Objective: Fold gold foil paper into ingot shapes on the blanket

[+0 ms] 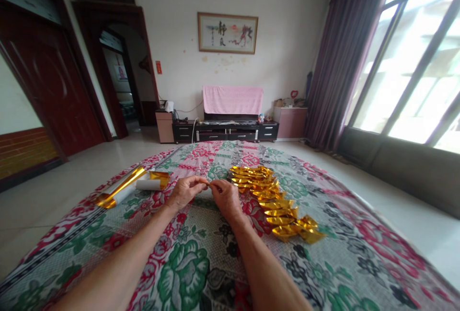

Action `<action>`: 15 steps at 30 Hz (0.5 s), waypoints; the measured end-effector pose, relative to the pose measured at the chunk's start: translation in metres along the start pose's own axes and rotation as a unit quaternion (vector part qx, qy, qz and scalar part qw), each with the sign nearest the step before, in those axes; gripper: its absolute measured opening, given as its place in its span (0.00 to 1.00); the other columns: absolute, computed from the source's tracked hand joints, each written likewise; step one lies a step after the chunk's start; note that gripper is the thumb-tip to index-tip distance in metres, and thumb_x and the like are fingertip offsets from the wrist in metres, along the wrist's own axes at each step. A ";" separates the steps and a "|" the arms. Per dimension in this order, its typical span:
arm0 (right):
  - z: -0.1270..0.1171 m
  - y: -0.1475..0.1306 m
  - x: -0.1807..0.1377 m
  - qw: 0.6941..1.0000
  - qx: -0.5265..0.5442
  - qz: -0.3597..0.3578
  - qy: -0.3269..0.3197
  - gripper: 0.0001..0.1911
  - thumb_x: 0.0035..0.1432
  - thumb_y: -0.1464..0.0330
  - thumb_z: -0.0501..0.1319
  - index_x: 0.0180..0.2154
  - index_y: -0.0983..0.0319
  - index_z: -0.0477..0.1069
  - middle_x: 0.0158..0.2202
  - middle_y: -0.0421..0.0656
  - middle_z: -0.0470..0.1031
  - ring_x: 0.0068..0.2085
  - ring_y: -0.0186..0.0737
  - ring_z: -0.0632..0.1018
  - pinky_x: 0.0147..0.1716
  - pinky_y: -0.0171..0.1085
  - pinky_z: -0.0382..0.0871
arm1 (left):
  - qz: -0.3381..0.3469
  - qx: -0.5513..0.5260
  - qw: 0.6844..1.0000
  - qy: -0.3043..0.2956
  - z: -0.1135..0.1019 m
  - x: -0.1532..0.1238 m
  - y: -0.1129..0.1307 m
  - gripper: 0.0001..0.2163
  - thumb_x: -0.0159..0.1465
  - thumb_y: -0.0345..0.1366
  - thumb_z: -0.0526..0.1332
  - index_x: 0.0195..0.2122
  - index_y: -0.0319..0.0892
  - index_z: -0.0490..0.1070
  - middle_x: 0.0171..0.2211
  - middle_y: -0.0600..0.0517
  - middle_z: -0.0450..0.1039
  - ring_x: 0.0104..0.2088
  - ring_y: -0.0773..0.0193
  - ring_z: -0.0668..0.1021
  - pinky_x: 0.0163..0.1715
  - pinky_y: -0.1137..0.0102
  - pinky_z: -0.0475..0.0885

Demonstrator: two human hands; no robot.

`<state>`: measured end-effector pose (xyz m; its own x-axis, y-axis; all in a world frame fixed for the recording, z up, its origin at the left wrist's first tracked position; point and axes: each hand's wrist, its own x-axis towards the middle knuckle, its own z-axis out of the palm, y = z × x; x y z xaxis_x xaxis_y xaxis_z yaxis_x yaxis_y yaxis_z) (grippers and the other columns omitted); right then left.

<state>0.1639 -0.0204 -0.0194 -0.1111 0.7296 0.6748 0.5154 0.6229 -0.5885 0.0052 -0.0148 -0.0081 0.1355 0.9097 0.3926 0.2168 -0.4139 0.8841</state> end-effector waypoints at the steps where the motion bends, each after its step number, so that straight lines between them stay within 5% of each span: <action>1: 0.001 0.001 0.000 1.000 0.002 -0.001 0.000 0.10 0.54 0.67 0.56 0.31 0.60 0.76 0.27 0.40 0.76 0.28 0.34 0.74 0.29 0.29 0.65 | 0.001 0.003 1.000 0.000 -0.001 0.000 -0.001 0.09 0.53 0.36 0.60 0.34 0.38 0.74 0.26 0.50 0.76 0.28 0.66 0.77 0.29 0.75 0.70; 15: -0.002 -0.003 0.000 0.999 -0.004 -0.001 -0.041 0.11 0.55 0.68 0.54 0.31 0.59 0.76 0.27 0.39 0.75 0.28 0.32 0.73 0.30 0.29 0.64 | -0.007 0.035 0.999 -0.023 -0.001 -0.001 0.000 0.11 0.54 0.37 0.58 0.33 0.38 0.75 0.24 0.51 0.76 0.25 0.67 0.75 0.27 0.75 0.68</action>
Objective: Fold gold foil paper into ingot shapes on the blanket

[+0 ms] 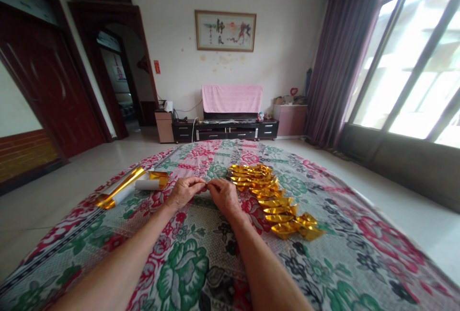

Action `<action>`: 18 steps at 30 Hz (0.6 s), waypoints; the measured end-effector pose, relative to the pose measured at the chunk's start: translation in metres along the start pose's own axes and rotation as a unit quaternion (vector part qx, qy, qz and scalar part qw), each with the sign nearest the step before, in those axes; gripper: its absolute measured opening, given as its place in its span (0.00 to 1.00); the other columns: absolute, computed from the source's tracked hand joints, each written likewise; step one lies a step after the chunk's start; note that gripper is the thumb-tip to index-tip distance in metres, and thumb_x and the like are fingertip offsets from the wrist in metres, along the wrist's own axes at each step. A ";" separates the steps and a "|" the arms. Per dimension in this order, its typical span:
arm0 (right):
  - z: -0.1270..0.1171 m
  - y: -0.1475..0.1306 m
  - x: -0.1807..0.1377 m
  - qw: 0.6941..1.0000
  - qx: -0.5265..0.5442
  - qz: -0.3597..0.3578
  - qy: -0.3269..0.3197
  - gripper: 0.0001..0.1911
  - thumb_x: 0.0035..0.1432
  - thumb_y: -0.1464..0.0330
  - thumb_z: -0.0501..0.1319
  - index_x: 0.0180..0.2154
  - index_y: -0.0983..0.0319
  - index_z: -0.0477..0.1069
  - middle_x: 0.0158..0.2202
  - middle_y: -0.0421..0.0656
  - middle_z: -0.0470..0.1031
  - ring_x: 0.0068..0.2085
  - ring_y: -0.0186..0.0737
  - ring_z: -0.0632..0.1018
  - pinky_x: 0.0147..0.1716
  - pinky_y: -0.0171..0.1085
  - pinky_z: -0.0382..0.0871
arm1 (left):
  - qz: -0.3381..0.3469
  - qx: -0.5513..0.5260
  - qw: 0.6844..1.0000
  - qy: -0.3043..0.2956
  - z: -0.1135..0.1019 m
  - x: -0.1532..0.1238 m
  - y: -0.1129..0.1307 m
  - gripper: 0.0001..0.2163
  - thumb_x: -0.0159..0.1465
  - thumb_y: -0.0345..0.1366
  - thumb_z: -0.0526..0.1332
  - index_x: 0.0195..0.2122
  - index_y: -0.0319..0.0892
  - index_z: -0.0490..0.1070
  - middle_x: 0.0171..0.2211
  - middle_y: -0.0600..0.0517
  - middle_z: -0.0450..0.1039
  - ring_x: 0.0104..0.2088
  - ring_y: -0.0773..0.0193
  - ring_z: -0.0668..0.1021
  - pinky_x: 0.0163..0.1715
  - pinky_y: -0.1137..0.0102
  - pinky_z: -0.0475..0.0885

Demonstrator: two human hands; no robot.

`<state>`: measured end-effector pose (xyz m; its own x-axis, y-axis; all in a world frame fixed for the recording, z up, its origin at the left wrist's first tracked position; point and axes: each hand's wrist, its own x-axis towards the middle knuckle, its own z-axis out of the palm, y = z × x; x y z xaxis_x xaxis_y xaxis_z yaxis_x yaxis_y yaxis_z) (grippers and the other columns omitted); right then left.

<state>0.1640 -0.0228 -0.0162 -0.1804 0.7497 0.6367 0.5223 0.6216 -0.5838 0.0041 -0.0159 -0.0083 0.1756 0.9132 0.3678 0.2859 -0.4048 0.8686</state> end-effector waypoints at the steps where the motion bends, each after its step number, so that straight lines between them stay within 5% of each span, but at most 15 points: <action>1: -0.001 0.000 0.000 1.000 0.000 0.001 -0.002 0.11 0.55 0.68 0.54 0.30 0.59 0.76 0.26 0.39 0.75 0.28 0.32 0.73 0.30 0.29 0.63 | -0.005 -0.004 1.000 -0.006 0.000 0.000 0.000 0.11 0.54 0.37 0.58 0.34 0.38 0.76 0.24 0.51 0.76 0.25 0.67 0.75 0.27 0.75 0.68; 10: -0.001 0.000 0.001 1.000 -0.002 0.026 0.005 0.11 0.54 0.68 0.55 0.29 0.59 0.76 0.26 0.40 0.75 0.27 0.33 0.72 0.27 0.29 0.63 | -0.055 -0.038 0.997 -0.041 -0.003 -0.001 0.002 0.13 0.55 0.39 0.58 0.37 0.39 0.75 0.23 0.52 0.76 0.25 0.66 0.76 0.25 0.75 0.68; 18: 0.000 0.002 0.001 0.995 0.083 0.054 -0.008 0.11 0.53 0.67 0.55 0.30 0.62 0.76 0.25 0.40 0.75 0.26 0.33 0.72 0.27 0.30 0.65 | -0.046 -0.038 0.998 -0.009 0.002 0.000 0.005 0.09 0.53 0.40 0.60 0.28 0.38 0.73 0.22 0.52 0.75 0.24 0.66 0.76 0.23 0.76 0.67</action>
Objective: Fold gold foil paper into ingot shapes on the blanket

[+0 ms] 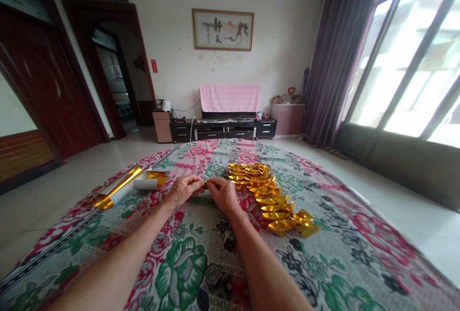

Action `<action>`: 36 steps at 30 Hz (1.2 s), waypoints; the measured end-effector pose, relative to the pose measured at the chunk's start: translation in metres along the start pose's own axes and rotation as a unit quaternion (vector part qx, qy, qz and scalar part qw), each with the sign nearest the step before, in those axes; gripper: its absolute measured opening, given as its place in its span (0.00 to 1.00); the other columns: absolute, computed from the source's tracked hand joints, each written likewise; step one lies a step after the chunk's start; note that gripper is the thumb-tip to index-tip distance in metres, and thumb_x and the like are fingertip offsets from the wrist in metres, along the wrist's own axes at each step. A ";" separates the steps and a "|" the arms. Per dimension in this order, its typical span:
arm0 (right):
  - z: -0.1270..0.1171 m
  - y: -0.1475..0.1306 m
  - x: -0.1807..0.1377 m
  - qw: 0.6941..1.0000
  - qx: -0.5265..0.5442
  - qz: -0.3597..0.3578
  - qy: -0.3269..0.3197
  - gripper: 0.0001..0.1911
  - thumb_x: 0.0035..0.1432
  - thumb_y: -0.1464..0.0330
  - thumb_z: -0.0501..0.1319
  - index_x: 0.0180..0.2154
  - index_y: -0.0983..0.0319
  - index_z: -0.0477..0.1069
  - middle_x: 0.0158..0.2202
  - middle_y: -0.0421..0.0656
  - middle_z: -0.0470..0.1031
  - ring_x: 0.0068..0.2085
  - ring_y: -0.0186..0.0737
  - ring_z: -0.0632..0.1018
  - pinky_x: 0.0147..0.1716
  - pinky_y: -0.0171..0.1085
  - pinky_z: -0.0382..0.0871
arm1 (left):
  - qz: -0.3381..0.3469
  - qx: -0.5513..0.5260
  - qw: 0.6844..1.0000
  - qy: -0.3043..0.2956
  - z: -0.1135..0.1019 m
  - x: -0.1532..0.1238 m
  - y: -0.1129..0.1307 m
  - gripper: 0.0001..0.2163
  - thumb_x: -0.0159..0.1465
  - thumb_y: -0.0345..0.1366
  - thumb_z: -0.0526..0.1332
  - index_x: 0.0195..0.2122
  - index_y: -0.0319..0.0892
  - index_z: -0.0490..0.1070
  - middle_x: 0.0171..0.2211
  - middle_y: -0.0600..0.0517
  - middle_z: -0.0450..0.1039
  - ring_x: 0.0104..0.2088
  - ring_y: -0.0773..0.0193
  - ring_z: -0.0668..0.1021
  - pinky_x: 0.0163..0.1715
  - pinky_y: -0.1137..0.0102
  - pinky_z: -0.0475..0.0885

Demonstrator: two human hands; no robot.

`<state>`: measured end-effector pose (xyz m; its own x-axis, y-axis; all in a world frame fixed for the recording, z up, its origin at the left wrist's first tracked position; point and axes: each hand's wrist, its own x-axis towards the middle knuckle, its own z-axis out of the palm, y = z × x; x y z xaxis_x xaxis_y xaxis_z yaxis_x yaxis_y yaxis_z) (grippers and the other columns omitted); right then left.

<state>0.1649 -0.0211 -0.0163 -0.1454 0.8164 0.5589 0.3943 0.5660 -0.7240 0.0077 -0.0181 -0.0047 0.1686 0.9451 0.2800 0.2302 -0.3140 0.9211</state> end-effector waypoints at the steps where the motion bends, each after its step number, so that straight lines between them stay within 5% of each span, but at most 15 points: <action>1: 0.000 0.001 0.000 1.000 0.019 0.018 0.002 0.12 0.52 0.66 0.55 0.31 0.63 0.75 0.24 0.40 0.75 0.26 0.33 0.72 0.27 0.30 0.65 | 0.000 -0.006 1.000 0.003 0.000 0.000 0.000 0.09 0.53 0.39 0.60 0.28 0.38 0.73 0.22 0.52 0.75 0.24 0.66 0.76 0.23 0.76 0.68; 7: -0.002 0.004 0.002 0.992 0.112 0.060 -0.004 0.12 0.50 0.65 0.56 0.33 0.65 0.74 0.26 0.40 0.75 0.27 0.33 0.73 0.28 0.30 0.67 | -0.002 -0.025 1.000 0.015 -0.002 0.000 -0.001 0.09 0.53 0.39 0.60 0.29 0.38 0.72 0.22 0.52 0.75 0.23 0.68 0.74 0.23 0.76 0.67; 36: -0.006 0.002 0.001 0.972 0.209 0.101 -0.032 0.16 0.53 0.62 0.54 0.38 0.63 0.73 0.31 0.44 0.78 0.34 0.39 0.78 0.30 0.35 0.71 | -0.076 -0.139 0.987 0.008 -0.003 0.000 -0.001 0.15 0.51 0.39 0.61 0.38 0.36 0.72 0.27 0.49 0.77 0.30 0.62 0.79 0.28 0.73 0.71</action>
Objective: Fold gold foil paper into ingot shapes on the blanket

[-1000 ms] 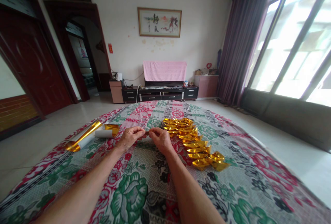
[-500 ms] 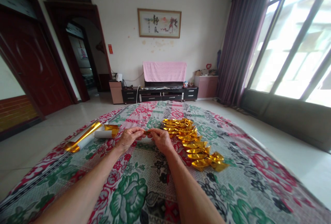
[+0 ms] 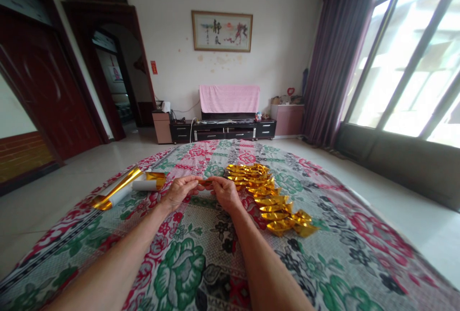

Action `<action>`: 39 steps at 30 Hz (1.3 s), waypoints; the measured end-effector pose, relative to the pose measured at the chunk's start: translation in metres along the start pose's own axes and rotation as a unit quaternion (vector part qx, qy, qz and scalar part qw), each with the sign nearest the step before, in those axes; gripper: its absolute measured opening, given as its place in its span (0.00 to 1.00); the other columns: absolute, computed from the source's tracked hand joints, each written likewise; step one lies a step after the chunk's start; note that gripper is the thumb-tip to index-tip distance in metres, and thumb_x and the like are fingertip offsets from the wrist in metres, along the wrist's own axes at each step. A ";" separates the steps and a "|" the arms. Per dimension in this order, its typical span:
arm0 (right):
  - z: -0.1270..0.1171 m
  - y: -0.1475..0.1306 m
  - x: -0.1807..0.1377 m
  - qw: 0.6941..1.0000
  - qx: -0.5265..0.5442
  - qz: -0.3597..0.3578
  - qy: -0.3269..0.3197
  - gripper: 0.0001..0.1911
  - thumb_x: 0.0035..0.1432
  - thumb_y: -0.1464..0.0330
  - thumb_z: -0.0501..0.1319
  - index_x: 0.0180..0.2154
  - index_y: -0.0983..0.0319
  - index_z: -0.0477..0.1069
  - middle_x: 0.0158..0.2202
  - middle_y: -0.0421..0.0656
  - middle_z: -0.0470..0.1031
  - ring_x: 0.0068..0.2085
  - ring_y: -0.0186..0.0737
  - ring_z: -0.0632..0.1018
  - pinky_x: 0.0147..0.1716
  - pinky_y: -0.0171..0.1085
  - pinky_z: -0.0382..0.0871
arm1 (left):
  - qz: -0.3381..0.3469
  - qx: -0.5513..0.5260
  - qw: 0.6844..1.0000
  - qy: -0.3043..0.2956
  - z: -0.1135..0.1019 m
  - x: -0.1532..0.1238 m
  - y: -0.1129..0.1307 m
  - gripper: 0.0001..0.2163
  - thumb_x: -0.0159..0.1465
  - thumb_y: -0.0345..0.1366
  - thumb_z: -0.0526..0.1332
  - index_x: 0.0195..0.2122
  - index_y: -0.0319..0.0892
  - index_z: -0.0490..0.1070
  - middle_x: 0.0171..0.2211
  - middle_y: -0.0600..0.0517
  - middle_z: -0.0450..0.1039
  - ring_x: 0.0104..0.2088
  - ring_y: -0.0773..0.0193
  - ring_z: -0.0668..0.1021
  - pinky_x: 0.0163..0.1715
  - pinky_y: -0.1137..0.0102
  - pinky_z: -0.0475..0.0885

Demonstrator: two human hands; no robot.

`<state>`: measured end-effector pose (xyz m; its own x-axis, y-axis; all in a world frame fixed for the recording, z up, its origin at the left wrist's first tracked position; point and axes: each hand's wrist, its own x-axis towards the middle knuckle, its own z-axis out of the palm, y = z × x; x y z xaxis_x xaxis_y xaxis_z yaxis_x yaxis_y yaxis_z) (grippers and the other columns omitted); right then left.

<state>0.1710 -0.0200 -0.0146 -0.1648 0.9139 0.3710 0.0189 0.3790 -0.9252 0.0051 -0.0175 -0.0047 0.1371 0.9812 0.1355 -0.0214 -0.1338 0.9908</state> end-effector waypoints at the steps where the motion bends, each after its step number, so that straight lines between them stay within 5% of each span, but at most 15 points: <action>1: 0.000 -0.001 0.000 1.000 0.008 0.001 -0.003 0.15 0.53 0.62 0.54 0.37 0.63 0.73 0.31 0.44 0.78 0.34 0.40 0.78 0.30 0.35 0.71 | -0.004 -0.006 1.000 -0.002 0.000 0.000 0.001 0.15 0.51 0.39 0.61 0.38 0.36 0.71 0.28 0.49 0.77 0.30 0.62 0.79 0.28 0.73 0.71; 16: -0.001 -0.001 0.001 0.998 0.054 0.025 0.026 0.15 0.50 0.59 0.57 0.35 0.63 0.72 0.32 0.43 0.77 0.35 0.40 0.77 0.31 0.36 0.71 | -0.010 -0.041 0.999 -0.017 0.004 0.002 -0.001 0.18 0.52 0.42 0.62 0.40 0.36 0.71 0.36 0.46 0.77 0.35 0.61 0.78 0.30 0.73 0.71; 39: -0.001 -0.002 0.001 1.000 0.020 0.017 0.004 0.14 0.46 0.66 0.56 0.35 0.63 0.74 0.33 0.43 0.77 0.36 0.38 0.76 0.35 0.35 0.69 | -0.037 -0.042 0.998 0.010 0.004 0.005 -0.005 0.13 0.47 0.35 0.64 0.34 0.36 0.75 0.30 0.47 0.78 0.34 0.60 0.77 0.34 0.70 0.70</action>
<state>0.1714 -0.0198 -0.0124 -0.1561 0.9278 0.3389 -0.0150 0.3408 -0.9400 0.0103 -0.0126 -0.0085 0.1220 0.9907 0.0607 -0.0953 -0.0492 0.9942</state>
